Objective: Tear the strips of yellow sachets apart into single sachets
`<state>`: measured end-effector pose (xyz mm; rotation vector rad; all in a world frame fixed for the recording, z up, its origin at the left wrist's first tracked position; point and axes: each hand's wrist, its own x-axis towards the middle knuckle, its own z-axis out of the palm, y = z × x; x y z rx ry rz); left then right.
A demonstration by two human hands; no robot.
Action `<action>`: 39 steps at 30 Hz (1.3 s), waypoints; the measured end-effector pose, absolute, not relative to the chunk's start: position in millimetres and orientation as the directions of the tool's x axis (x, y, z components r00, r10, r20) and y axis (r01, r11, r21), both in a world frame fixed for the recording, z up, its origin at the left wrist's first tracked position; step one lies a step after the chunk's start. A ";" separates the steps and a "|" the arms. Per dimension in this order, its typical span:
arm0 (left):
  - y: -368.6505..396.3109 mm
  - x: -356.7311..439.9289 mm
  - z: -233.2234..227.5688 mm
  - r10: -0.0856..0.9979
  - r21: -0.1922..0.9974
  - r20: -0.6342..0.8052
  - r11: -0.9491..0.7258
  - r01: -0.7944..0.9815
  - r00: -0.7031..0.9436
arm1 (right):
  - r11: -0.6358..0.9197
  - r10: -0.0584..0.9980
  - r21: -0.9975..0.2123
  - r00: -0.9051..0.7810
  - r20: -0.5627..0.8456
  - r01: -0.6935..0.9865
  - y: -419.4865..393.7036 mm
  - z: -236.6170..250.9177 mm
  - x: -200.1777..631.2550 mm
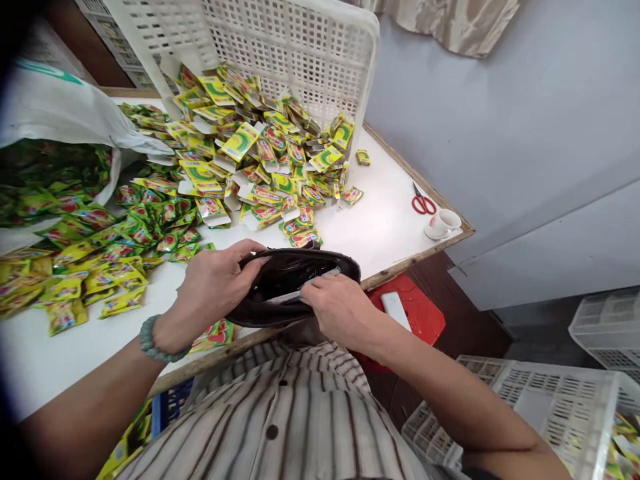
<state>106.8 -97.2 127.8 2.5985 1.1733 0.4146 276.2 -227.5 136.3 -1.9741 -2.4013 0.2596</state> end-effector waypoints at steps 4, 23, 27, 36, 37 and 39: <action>-97.3 104.5 125.4 0.754 0.362 0.156 -0.645 0.673 0.638 | 0.246 0.948 -0.237 -0.284 -0.145 0.940 -187.8 128.5 268.0; -81.1 108.5 120.9 0.788 0.441 0.182 -0.600 0.668 0.588 | 0.370 0.925 -0.092 -0.376 -0.059 0.924 -140.1 82.0 258.9; -84.3 107.9 124.3 0.794 0.479 0.144 -0.579 0.660 0.591 | 0.390 0.914 -0.140 -0.401 -0.060 0.910 -137.5 82.3 254.8; -79.3 107.0 128.6 0.786 0.564 0.139 -0.563 0.604 0.602 | 0.382 0.923 -0.093 -0.385 -0.011 0.919 -148.4 100.4 257.7; -77.4 105.9 127.9 0.783 0.576 0.141 -0.562 0.593 0.605 | 0.356 0.934 -0.114 -0.355 0.033 0.927 -151.7 104.1 261.4; -73.7 103.6 126.7 0.773 0.608 0.139 -0.560 0.563 0.619 | 0.306 0.949 -0.208 -0.282 0.139 0.929 -160.5 111.2 270.6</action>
